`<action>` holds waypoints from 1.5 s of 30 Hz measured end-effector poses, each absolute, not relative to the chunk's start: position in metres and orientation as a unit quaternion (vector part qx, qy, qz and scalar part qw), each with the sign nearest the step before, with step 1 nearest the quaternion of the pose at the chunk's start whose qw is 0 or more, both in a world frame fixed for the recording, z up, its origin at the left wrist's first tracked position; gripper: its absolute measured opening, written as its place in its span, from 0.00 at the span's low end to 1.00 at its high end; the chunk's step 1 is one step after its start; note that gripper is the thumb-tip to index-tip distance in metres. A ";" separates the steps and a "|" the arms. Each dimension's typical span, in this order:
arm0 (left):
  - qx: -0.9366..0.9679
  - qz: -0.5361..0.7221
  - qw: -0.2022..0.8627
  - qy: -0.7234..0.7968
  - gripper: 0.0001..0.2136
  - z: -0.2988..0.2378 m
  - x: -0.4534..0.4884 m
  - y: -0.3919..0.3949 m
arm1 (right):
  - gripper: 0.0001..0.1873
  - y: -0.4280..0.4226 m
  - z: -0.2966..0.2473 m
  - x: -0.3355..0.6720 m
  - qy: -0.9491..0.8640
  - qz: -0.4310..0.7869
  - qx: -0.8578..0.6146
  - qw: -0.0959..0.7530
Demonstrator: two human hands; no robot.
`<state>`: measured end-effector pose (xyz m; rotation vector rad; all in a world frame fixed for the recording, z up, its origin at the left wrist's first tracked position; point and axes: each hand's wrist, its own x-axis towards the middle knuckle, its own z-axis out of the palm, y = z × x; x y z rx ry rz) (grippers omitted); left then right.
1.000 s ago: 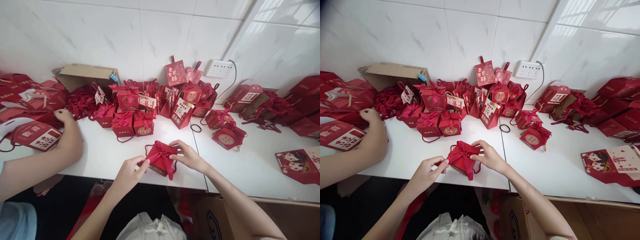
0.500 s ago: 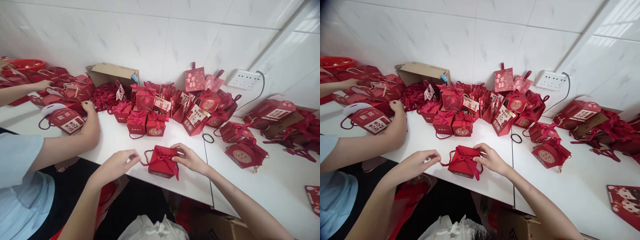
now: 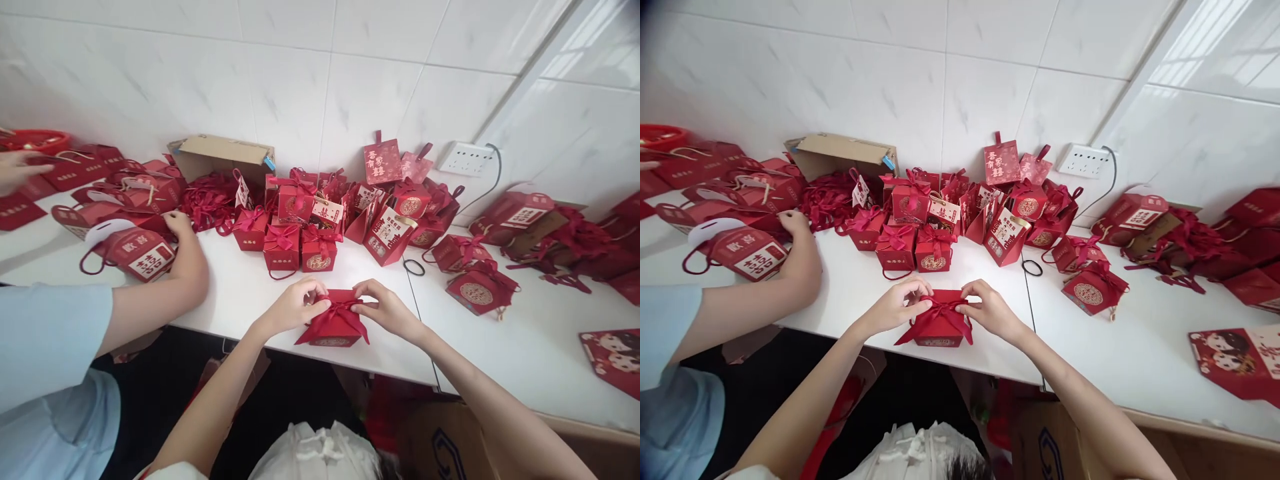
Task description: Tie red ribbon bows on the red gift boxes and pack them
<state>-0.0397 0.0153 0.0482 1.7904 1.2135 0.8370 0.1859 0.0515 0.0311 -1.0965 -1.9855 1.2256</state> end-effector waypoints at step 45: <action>0.724 0.332 0.361 0.485 0.07 0.032 -0.052 -0.014 | 0.25 0.006 0.027 0.162 -0.587 0.562 -0.504 0.292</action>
